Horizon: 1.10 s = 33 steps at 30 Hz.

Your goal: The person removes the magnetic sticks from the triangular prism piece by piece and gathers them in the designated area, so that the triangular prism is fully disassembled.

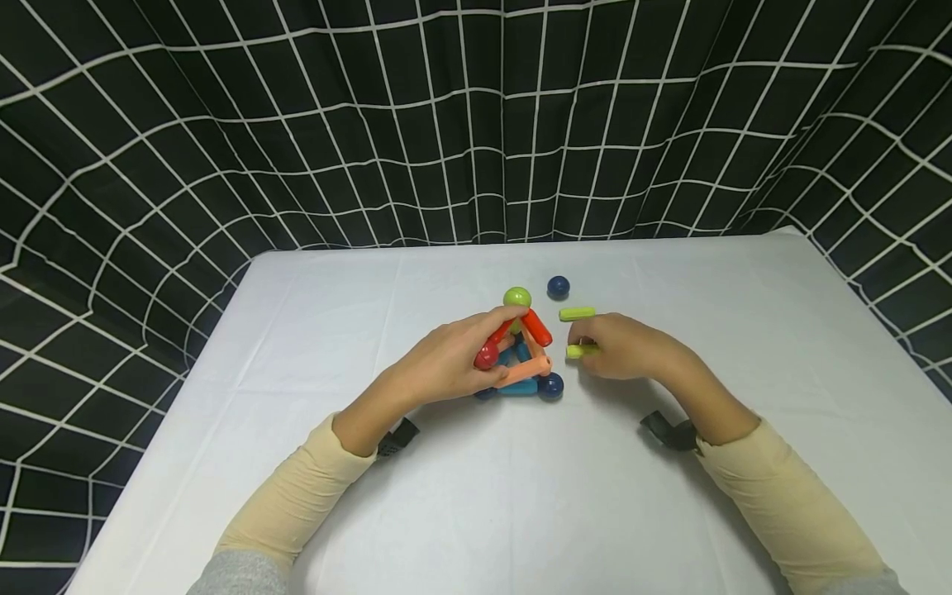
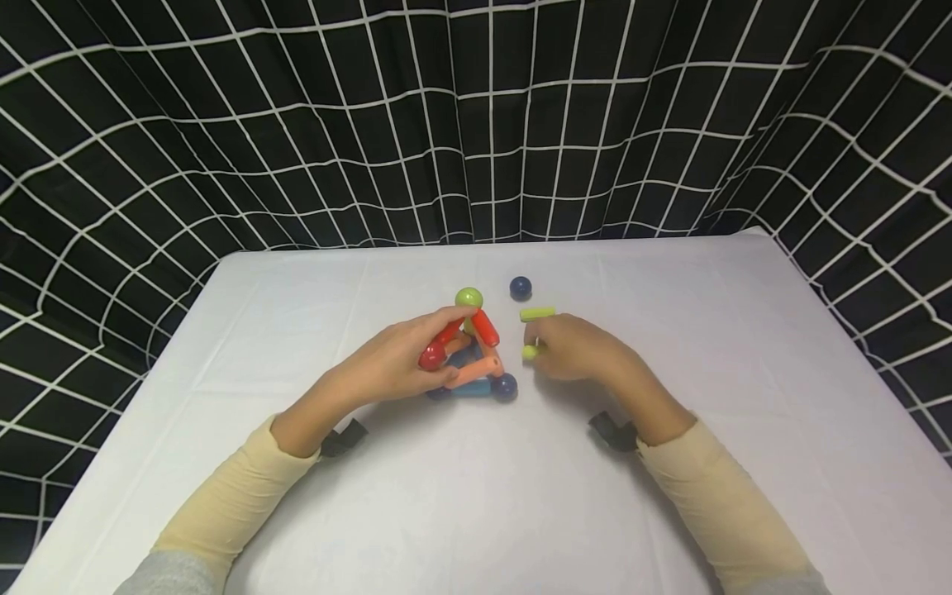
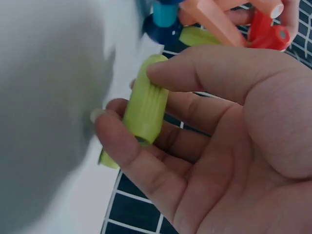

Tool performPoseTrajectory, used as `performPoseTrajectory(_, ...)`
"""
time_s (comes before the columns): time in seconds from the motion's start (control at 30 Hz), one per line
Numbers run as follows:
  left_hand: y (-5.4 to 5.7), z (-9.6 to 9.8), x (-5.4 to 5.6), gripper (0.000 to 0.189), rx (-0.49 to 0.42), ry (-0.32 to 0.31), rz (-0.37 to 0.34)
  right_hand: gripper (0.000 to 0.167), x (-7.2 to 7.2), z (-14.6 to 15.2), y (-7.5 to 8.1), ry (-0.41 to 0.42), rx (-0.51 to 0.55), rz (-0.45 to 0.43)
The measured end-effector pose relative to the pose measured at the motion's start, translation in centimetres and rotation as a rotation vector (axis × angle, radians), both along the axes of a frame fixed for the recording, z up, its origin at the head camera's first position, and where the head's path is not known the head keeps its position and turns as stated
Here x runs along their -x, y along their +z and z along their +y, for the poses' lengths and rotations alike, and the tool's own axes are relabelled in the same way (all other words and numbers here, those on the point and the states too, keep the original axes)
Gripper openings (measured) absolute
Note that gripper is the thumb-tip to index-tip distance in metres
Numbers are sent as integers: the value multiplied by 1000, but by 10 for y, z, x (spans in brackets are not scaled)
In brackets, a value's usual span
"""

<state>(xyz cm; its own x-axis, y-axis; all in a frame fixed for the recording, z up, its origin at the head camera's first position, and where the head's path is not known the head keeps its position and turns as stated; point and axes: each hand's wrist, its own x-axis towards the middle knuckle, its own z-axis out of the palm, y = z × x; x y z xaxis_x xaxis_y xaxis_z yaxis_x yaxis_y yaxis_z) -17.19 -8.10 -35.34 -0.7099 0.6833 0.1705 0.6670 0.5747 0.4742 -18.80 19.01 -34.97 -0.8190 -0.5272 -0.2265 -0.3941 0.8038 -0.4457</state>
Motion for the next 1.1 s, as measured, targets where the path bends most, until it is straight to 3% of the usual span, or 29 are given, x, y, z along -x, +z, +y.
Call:
performPoseTrajectory(0.3,1,0,0,78,-4,-7,7,21,6,0,-4,-118,-15,109)
performPoseTrajectory(0.63,2,1,0,81,6,11,-12,17,14,1,-13,-136,-54,153)
performPoseTrajectory(1.1,1,1,1,81,12,8,-16,19,18,-1,-21,-221,-18,250)
